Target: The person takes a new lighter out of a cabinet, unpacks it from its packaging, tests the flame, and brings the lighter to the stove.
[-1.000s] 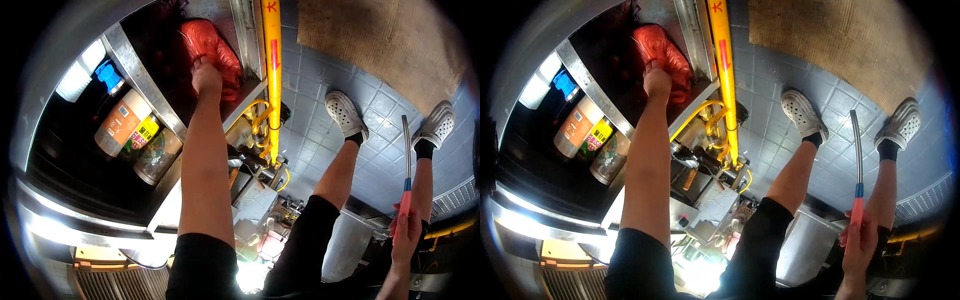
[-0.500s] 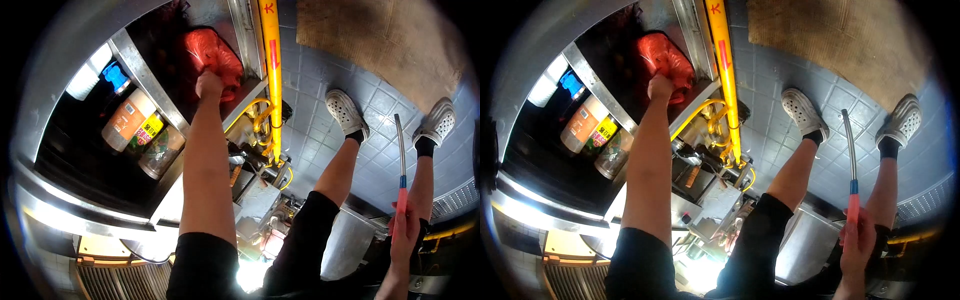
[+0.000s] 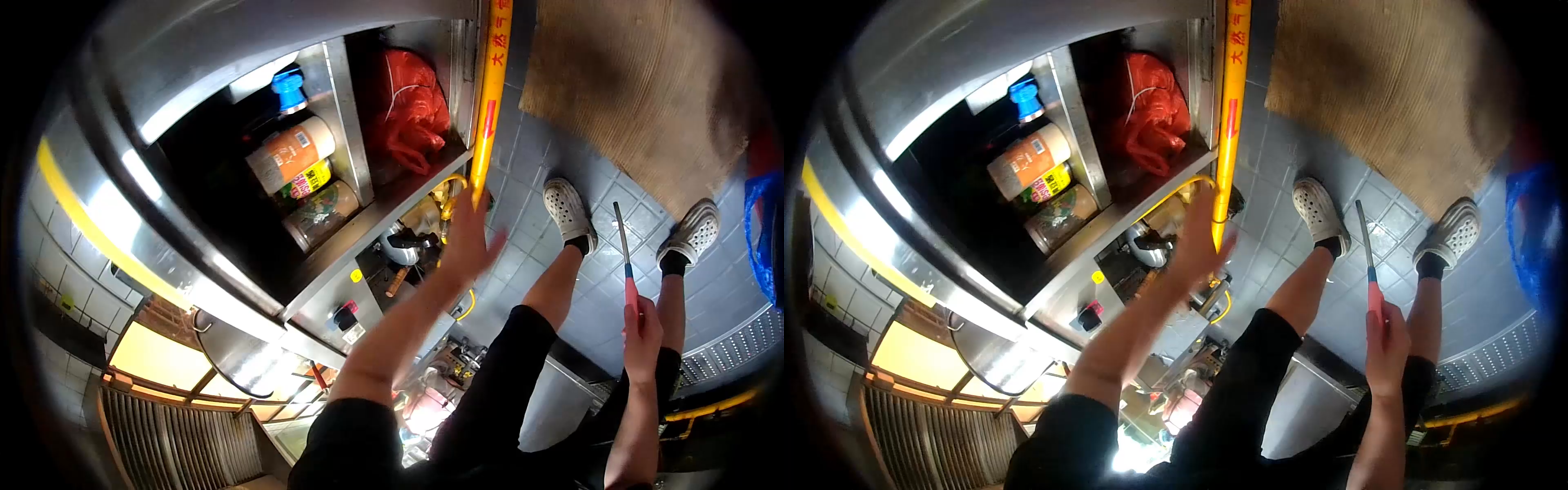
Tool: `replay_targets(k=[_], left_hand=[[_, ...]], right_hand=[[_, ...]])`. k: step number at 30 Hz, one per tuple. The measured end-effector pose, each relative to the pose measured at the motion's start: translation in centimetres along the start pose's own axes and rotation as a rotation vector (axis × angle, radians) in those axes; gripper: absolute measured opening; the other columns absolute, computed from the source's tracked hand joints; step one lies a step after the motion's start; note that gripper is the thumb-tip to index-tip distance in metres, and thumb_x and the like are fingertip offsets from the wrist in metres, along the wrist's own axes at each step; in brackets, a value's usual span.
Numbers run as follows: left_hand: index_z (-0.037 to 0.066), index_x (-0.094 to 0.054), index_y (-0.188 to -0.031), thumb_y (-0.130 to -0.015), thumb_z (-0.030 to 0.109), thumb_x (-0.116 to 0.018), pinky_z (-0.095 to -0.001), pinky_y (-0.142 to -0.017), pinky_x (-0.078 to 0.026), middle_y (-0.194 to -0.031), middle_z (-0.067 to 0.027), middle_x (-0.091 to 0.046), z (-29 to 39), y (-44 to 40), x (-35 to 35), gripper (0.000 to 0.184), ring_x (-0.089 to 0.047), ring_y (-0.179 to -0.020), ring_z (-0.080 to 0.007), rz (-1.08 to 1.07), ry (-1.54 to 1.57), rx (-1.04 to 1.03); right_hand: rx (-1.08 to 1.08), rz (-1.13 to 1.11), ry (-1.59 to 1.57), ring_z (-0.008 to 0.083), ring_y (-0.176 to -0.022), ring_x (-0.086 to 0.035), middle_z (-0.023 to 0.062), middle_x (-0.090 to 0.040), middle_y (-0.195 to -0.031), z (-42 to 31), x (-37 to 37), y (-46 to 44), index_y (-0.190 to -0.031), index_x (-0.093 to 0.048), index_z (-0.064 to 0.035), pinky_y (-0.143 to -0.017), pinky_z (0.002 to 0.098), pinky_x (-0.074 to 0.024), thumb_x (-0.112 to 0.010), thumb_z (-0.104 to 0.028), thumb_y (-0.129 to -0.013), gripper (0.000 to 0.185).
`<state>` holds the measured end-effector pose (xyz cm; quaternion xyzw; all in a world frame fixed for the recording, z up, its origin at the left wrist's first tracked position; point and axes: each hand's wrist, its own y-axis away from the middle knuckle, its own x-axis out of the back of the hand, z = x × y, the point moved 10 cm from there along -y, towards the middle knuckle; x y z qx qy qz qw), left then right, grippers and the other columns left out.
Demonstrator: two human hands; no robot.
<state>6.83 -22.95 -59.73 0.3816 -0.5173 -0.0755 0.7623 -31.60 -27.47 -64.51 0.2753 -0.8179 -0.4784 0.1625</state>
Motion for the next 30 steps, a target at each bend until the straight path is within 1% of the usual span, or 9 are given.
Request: replay_targets(k=[6,7,8,11,14,18,21,25,30], left_hand=[[-0.005,-0.025,-0.155,-0.088,0.050,-0.074,-0.0474,-0.121,-0.030,-0.155,-0.0316,-0.033,4.6,33.0,-5.9,0.099,-0.034,-0.146,-0.0421,-0.548,0.456,0.567],[-0.006,-0.018,-0.156,-0.088,0.053,-0.073,-0.0459,-0.121,-0.030,-0.156,-0.0321,-0.031,7.9,35.3,-4.1,0.106,-0.035,-0.146,-0.0411,-0.850,0.640,0.808],[-0.005,-0.010,-0.158,-0.088,0.057,-0.072,-0.0468,-0.119,-0.033,-0.156,-0.0329,-0.030,7.3,42.3,-7.3,0.112,-0.036,-0.145,-0.0419,-0.684,0.684,0.665],[-0.004,-0.008,-0.159,-0.087,0.067,-0.066,-0.0463,-0.119,-0.034,-0.156,-0.0331,-0.032,9.6,43.3,-4.9,0.116,-0.039,-0.143,-0.0415,-0.766,0.448,0.723],[-0.002,-0.013,-0.159,-0.087,0.066,-0.066,-0.0458,-0.117,-0.035,-0.155,-0.0321,-0.035,7.4,44.7,-6.8,0.113,-0.042,-0.142,-0.0395,-0.717,0.621,0.912],[-0.001,-0.020,-0.158,-0.084,0.060,-0.074,-0.0456,-0.116,-0.038,-0.150,-0.0303,-0.042,9.3,47.2,-5.5,0.109,-0.044,-0.140,-0.0368,-0.825,0.832,0.880],[-0.001,-0.031,-0.152,-0.089,0.044,-0.076,-0.0420,-0.112,-0.042,-0.141,-0.0243,-0.051,10.6,47.8,-3.4,0.090,-0.051,-0.132,-0.0336,-0.737,0.525,0.695],[-0.002,-0.033,-0.150,-0.088,0.058,-0.070,-0.0499,-0.111,-0.041,-0.137,-0.0277,-0.052,9.8,47.9,-4.1,0.094,-0.049,-0.132,-0.0410,-0.805,0.383,0.765],[-0.002,-0.048,-0.132,-0.092,0.061,-0.062,-0.0504,-0.100,-0.049,-0.127,-0.0268,-0.059,8.7,46.9,-5.9,0.075,-0.060,-0.117,-0.0399,-1.091,0.304,0.570]], right_hand=[[0.090,0.105,0.077,0.0107,-0.066,-0.051,0.0032,-0.057,-0.079,-0.7,2.4,-0.3,-0.115,-0.062,0.0011,-0.061,0.0264,-0.0429,-0.059,-0.023,-0.104,0.027],[0.096,0.120,0.084,0.0112,-0.067,-0.052,0.0035,-0.058,-0.080,-0.3,2.5,-0.5,-0.115,-0.062,0.0012,-0.062,0.0268,-0.0437,-0.059,-0.023,-0.104,0.027],[0.129,0.156,0.130,0.0124,-0.071,-0.053,0.0048,-0.059,-0.082,0.8,2.7,-0.9,-0.115,-0.062,0.0016,-0.067,0.0273,-0.0453,-0.060,-0.023,-0.103,0.028],[0.073,0.131,0.080,0.0131,-0.075,-0.053,0.0061,-0.060,-0.085,2.2,2.3,-1.1,-0.116,-0.062,0.0025,-0.071,0.0277,-0.0457,-0.061,-0.022,-0.103,0.028],[0.105,0.131,0.156,0.0126,-0.075,-0.053,0.0068,-0.060,-0.085,1.2,2.9,-0.2,-0.116,-0.062,0.0032,-0.070,0.0273,-0.0450,-0.061,-0.022,-0.103,0.028],[0.090,0.188,0.130,0.0108,-0.072,-0.054,0.0046,-0.059,-0.081,0.6,4.3,0.9,-0.116,-0.063,0.0024,-0.063,0.0264,-0.0432,-0.062,-0.021,-0.102,0.028],[0.091,0.204,0.022,0.0086,-0.067,-0.051,0.0006,-0.056,-0.078,2.5,3.7,0.1,-0.117,-0.063,0.0019,-0.060,0.0250,-0.0418,-0.063,-0.022,-0.102,0.028],[0.107,0.170,0.012,0.0079,-0.066,-0.048,-0.0005,-0.054,-0.078,2.9,1.7,-0.5,-0.116,-0.063,0.0016,-0.060,0.0245,-0.0415,-0.062,-0.022,-0.103,0.028],[0.110,0.135,0.073,0.0089,-0.067,-0.050,0.0020,-0.057,-0.078,2.4,0.7,-1.1,-0.119,-0.063,0.0009,-0.060,0.0255,-0.0432,-0.060,-0.023,-0.103,0.029]])
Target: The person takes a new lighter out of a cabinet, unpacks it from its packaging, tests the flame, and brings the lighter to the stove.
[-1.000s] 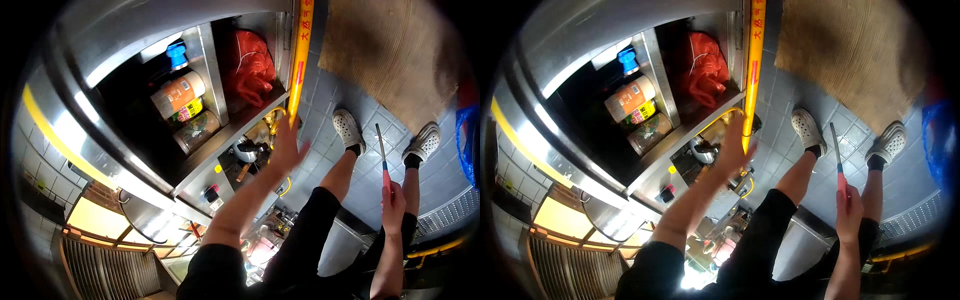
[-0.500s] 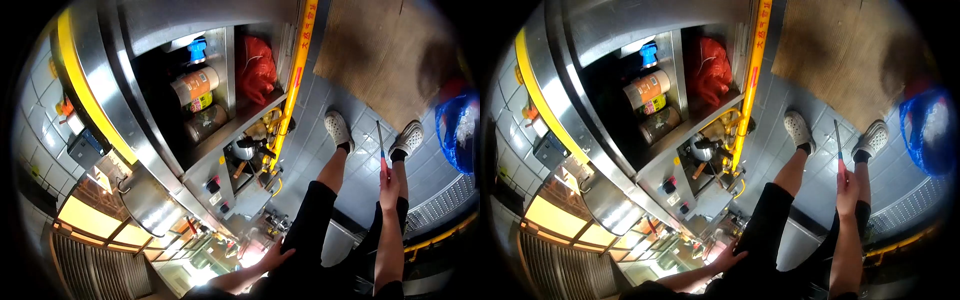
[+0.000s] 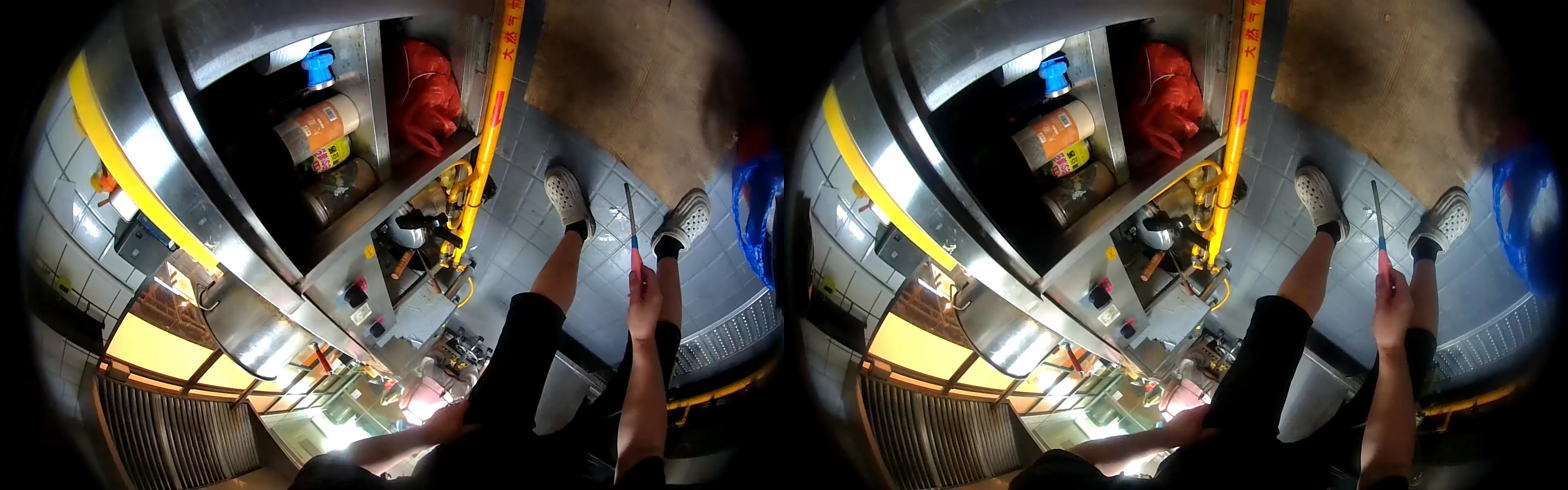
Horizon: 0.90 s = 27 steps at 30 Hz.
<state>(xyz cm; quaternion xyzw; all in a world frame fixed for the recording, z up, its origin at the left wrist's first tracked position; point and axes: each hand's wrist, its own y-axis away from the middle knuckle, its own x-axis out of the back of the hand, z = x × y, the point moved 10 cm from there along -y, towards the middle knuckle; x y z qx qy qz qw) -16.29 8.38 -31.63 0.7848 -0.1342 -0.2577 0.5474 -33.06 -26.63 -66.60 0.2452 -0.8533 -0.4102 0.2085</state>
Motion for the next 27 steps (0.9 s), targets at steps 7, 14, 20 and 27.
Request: replay_targets(k=[7,14,20,27], left_hand=[[-0.005,-0.052,-0.130,-0.083,0.011,-0.069,-0.0515,-0.101,-0.045,-0.121,-0.0252,-0.058,12.5,4.7,33.6,0.053,-0.055,-0.118,-0.0424,1.305,-0.448,-0.589],[0.000,-0.048,-0.141,-0.093,0.017,-0.056,-0.0562,-0.119,-0.026,-0.143,-0.0241,-0.051,18.4,9.3,59.3,0.052,-0.040,-0.142,-0.0396,1.549,-1.351,0.448],[0.008,-0.046,-0.145,-0.091,0.023,-0.063,-0.0559,-0.114,-0.030,-0.136,-0.0167,-0.056,14.2,7.8,63.9,0.059,-0.048,-0.131,-0.0334,1.356,-1.194,0.704],[0.009,-0.052,-0.136,-0.090,0.017,-0.062,-0.0486,-0.098,-0.043,-0.117,-0.0151,-0.060,17.1,8.8,52.5,0.048,-0.057,-0.112,-0.0328,1.441,-1.237,0.313]], right_hand=[[0.015,-0.004,0.084,0.0145,-0.073,-0.058,0.0089,-0.064,-0.087,-0.5,-1.3,-0.9,-0.120,-0.063,0.0013,-0.067,0.0299,-0.0490,-0.061,-0.024,-0.103,0.031],[-0.053,-0.054,0.019,0.0125,-0.065,-0.057,0.0060,-0.062,-0.079,-1.3,-2.0,-0.9,-0.115,-0.063,0.0000,-0.061,0.0278,-0.0479,-0.062,-0.026,-0.102,0.029],[-0.142,-0.111,-0.045,0.0089,-0.056,-0.053,0.0017,-0.058,-0.073,-3.0,-2.8,-0.7,-0.108,-0.063,-0.0016,-0.053,0.0264,-0.0436,-0.060,-0.029,-0.103,0.028],[-0.147,-0.109,-0.166,0.0081,-0.053,-0.051,0.0027,-0.063,-0.075,-1.9,-3.2,-1.1,-0.100,-0.062,-0.0028,-0.051,0.0254,-0.0424,-0.058,-0.029,-0.103,0.027]])
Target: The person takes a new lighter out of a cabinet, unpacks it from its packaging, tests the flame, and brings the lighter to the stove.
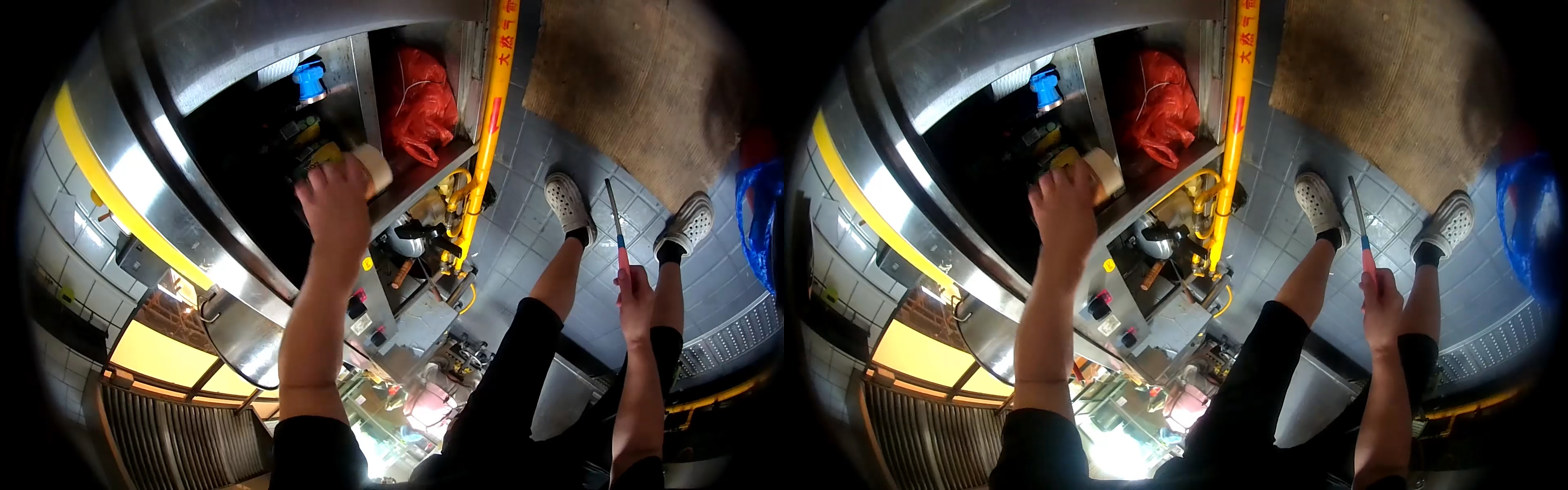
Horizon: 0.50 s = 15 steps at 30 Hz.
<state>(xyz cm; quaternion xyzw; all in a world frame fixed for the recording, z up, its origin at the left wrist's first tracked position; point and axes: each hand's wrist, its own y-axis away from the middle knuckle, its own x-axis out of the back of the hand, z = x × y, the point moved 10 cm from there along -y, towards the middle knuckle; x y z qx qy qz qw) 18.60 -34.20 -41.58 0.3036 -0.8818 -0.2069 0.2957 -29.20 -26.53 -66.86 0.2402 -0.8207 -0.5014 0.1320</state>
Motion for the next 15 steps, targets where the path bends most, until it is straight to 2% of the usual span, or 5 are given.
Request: replay_targets(k=[3,6,9,15], left_hand=[[0.008,-0.052,-0.135,-0.088,0.014,-0.062,-0.0475,-0.097,-0.043,-0.112,-0.0147,-0.059,2.5,2.8,1.6,0.048,-0.057,-0.108,-0.0329,0.036,0.170,-0.055],[0.007,-0.052,-0.135,-0.088,0.012,-0.061,-0.0464,-0.097,-0.043,-0.109,-0.0145,-0.058,3.7,3.9,2.1,0.048,-0.057,-0.106,-0.0328,0.031,0.178,-0.079],[0.007,-0.053,-0.135,-0.087,0.017,-0.062,-0.0513,-0.100,-0.041,-0.119,-0.0159,-0.059,3.1,4.2,0.8,0.050,-0.056,-0.107,-0.0313,-0.026,0.149,-0.072],[0.009,-0.052,-0.138,-0.085,0.016,-0.065,-0.0553,-0.107,-0.037,-0.124,-0.0168,-0.057,-0.6,1.5,-0.6,0.055,-0.053,-0.117,-0.0339,-0.033,-0.057,0.023]], right_hand=[[-0.014,0.003,-0.036,0.0069,-0.053,-0.050,0.0028,-0.064,-0.076,-0.6,0.1,0.0,-0.097,-0.061,-0.0031,-0.051,0.0244,-0.0417,-0.058,-0.028,-0.103,0.026],[-0.028,0.005,-0.072,0.0059,-0.053,-0.050,0.0026,-0.065,-0.079,-0.4,0.4,0.0,-0.097,-0.060,-0.0036,-0.051,0.0231,-0.0410,-0.059,-0.028,-0.104,0.025],[-0.020,-0.006,-0.131,0.0052,-0.054,-0.049,0.0024,-0.066,-0.082,0.1,0.3,0.0,-0.098,-0.060,-0.0040,-0.051,0.0221,-0.0406,-0.059,-0.028,-0.104,0.025],[-0.047,-0.045,-0.211,0.0044,-0.055,-0.049,0.0022,-0.067,-0.082,-0.6,-0.8,0.4,-0.101,-0.062,-0.0028,-0.052,0.0212,-0.0409,-0.059,-0.024,-0.104,0.022]])
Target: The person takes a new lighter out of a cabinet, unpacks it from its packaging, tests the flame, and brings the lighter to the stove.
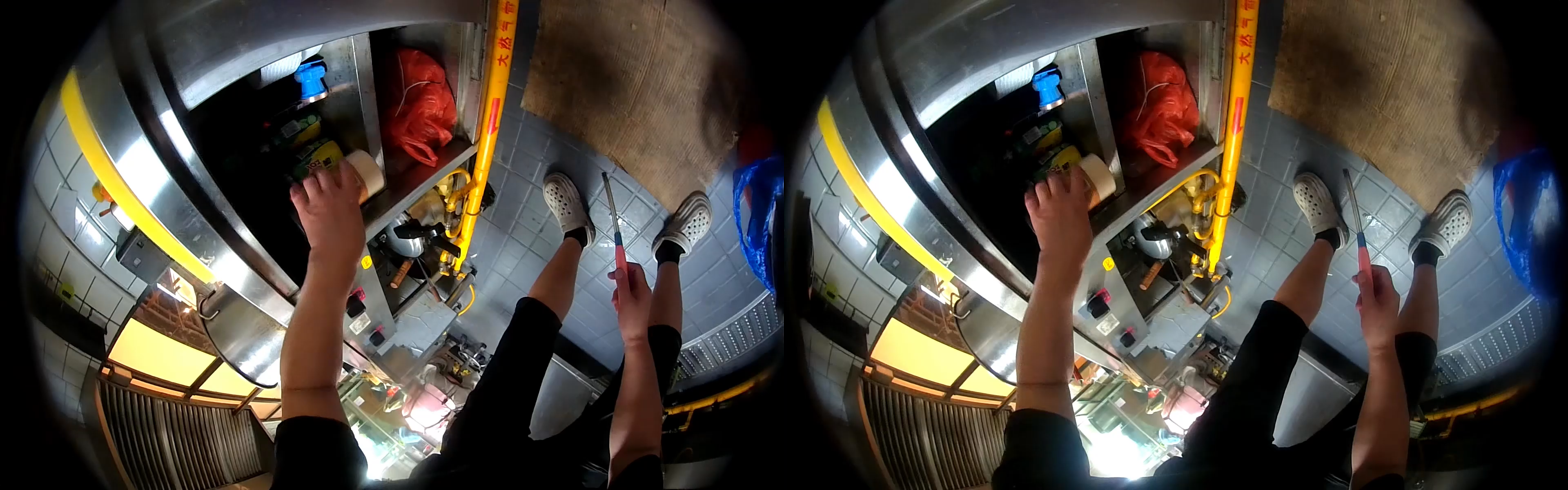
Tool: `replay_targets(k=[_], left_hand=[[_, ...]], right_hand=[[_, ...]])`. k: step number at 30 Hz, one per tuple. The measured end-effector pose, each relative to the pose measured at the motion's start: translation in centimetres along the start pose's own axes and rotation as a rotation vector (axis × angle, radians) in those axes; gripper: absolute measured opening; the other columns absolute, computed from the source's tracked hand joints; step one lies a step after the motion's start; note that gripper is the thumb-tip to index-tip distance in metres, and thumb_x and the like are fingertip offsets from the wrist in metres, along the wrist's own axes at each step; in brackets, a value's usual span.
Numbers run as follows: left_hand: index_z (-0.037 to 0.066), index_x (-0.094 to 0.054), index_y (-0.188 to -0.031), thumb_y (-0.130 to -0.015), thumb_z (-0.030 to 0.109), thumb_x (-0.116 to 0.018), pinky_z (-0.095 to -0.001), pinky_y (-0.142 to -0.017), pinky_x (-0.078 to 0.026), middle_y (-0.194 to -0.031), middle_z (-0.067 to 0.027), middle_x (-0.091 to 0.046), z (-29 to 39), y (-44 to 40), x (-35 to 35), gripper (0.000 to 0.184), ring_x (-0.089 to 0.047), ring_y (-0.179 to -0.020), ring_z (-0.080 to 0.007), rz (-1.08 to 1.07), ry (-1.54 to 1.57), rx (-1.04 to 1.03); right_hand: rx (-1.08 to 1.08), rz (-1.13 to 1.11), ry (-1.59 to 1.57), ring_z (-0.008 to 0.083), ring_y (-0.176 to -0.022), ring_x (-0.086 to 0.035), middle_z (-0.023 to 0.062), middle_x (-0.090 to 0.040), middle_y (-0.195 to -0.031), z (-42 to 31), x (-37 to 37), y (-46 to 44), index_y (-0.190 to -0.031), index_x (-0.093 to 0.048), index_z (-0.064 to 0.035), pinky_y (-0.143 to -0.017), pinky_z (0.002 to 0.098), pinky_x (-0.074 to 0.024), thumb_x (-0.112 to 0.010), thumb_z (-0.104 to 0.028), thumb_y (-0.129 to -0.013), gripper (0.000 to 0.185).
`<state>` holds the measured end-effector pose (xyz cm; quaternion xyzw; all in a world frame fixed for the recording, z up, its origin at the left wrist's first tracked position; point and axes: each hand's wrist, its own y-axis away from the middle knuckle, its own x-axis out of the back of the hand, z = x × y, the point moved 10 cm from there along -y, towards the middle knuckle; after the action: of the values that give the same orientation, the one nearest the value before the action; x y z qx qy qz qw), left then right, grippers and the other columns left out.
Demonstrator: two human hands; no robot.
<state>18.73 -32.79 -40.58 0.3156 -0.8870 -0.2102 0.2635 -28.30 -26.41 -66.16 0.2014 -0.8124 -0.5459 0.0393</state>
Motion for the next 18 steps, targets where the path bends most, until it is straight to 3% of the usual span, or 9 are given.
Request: replay_targets(k=[4,10,13,14,18], left_hand=[[0.014,-0.050,-0.141,-0.089,0.019,-0.068,-0.0539,-0.108,-0.039,-0.125,-0.0150,-0.058,-1.9,-3.1,-0.1,0.055,-0.054,-0.118,-0.0340,0.059,-0.054,0.059],[0.013,-0.045,-0.147,-0.084,0.024,-0.069,-0.0554,-0.111,-0.034,-0.132,-0.0131,-0.055,-2.6,-7.1,-2.9,0.069,-0.050,-0.125,-0.0321,-0.064,-0.137,0.075],[0.016,-0.043,-0.149,-0.087,0.025,-0.068,-0.0548,-0.111,-0.036,-0.135,-0.0121,-0.054,-3.3,-7.9,-5.2,0.068,-0.048,-0.129,-0.0314,-0.233,-0.203,0.103],[0.017,-0.043,-0.149,-0.088,0.025,-0.067,-0.0554,-0.111,-0.037,-0.135,-0.0118,-0.054,-3.3,-8.2,-5.1,0.066,-0.048,-0.129,-0.0306,-0.180,-0.184,0.109],[0.017,-0.042,-0.150,-0.094,0.025,-0.060,-0.0586,-0.114,-0.034,-0.135,-0.0109,-0.055,-3.2,-8.4,-4.5,0.059,-0.051,-0.128,-0.0289,-0.056,-0.236,0.083]], right_hand=[[0.044,-0.043,0.054,0.0045,-0.057,-0.050,0.0017,-0.065,-0.080,-0.1,0.1,0.0,-0.100,-0.062,-0.0022,-0.053,0.0208,-0.0411,-0.060,-0.022,-0.103,0.020],[0.099,-0.042,-0.063,0.0040,-0.058,-0.049,-0.0004,-0.062,-0.076,0.5,0.1,-0.1,-0.101,-0.063,-0.0032,-0.053,0.0216,-0.0404,-0.060,-0.021,-0.103,0.018],[0.080,-0.029,-0.104,0.0035,-0.058,-0.048,-0.0023,-0.058,-0.072,0.3,-0.3,0.1,-0.108,-0.066,-0.0056,-0.052,0.0207,-0.0385,-0.061,-0.021,-0.103,0.017],[0.090,-0.077,0.013,0.0035,-0.059,-0.048,-0.0028,-0.056,-0.070,-0.4,-0.4,0.2,-0.106,-0.066,-0.0046,-0.052,0.0215,-0.0384,-0.061,-0.021,-0.103,0.018],[0.184,-0.104,-0.047,0.0023,-0.059,-0.047,-0.0030,-0.059,-0.075,-1.0,-0.4,0.6,-0.104,-0.064,-0.0027,-0.053,0.0194,-0.0379,-0.061,-0.021,-0.103,0.018]])
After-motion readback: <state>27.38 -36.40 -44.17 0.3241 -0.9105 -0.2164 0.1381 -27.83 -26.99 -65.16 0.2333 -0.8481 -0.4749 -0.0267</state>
